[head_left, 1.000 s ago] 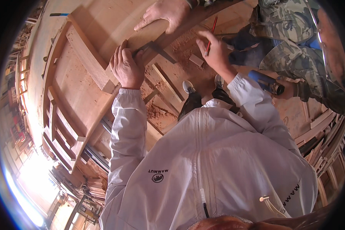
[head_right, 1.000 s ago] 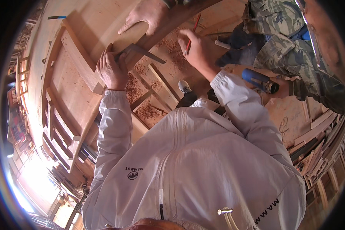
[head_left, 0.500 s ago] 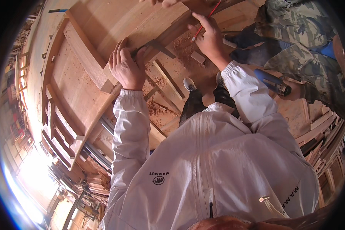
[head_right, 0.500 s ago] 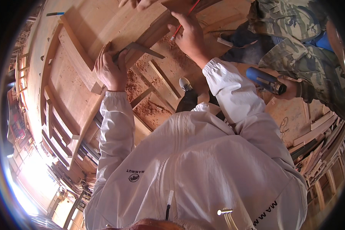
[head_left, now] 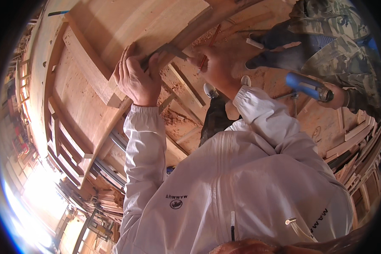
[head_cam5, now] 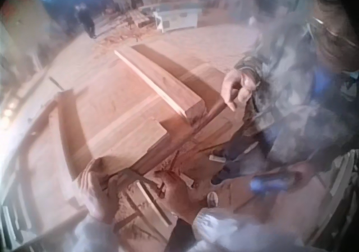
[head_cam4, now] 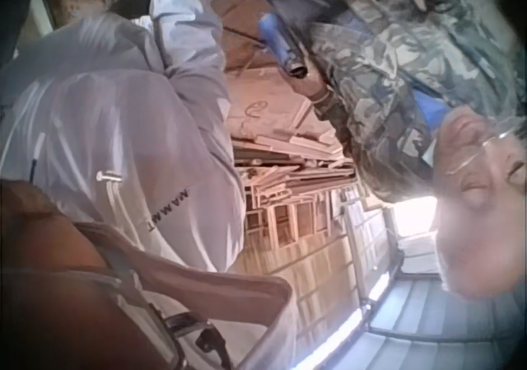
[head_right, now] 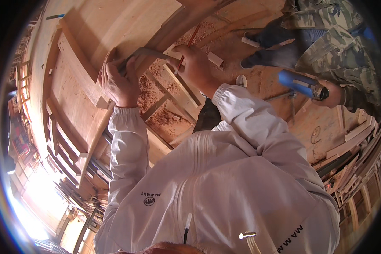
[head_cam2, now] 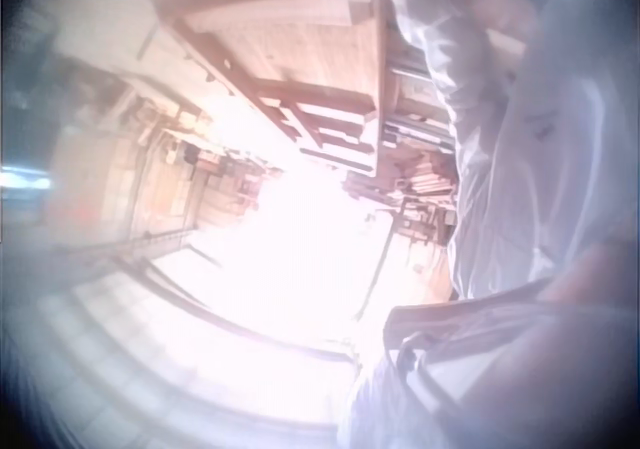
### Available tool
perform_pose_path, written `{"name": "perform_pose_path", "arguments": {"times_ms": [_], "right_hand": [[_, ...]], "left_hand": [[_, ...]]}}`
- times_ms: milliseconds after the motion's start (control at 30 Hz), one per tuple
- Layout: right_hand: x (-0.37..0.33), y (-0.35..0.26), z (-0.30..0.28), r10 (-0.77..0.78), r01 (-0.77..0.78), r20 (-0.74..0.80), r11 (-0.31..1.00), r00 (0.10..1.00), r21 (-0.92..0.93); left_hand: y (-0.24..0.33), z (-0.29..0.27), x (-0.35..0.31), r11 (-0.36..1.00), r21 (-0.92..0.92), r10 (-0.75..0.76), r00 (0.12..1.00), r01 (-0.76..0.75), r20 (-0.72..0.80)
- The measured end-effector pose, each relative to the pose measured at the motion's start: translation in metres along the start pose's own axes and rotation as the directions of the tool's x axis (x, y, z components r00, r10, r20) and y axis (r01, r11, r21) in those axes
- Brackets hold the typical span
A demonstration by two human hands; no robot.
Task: The person uses a try square and pencil to mark straight lines on a wooden board in a workshop. They repeatedly position the square, draw lines, and reposition the board to mark multiple edges.
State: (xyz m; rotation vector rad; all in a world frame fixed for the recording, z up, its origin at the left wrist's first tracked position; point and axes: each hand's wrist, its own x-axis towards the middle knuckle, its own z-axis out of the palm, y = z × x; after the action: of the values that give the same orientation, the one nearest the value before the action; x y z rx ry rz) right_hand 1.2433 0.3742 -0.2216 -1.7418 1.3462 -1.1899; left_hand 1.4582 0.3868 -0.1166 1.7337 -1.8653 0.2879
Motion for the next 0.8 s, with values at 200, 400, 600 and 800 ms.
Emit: {"name": "perform_pose_path", "arguments": {"times_ms": [200,400,600,800], "right_hand": [[0.004,0.021,0.036,-0.017,0.017,-0.010,0.996,1.000,0.086],[-0.002,0.034,0.047,0.186,-0.249,0.201,0.896,0.962,0.366],[0.000,0.049,0.065,0.113,-0.124,0.055,0.836,0.992,0.534],[0.001,0.051,0.065,0.119,-0.131,0.058,0.833,0.991,0.537]], "left_hand": [[-0.001,0.003,0.000,1.000,0.008,-0.019,0.999,0.019,0.037],[0.005,-0.002,0.001,0.998,0.019,-0.054,0.997,0.053,0.064],[0.008,0.000,0.003,0.999,-0.018,-0.027,1.000,0.027,0.015],[0.004,0.000,0.010,0.997,-0.080,0.002,1.000,0.000,0.024]]}}
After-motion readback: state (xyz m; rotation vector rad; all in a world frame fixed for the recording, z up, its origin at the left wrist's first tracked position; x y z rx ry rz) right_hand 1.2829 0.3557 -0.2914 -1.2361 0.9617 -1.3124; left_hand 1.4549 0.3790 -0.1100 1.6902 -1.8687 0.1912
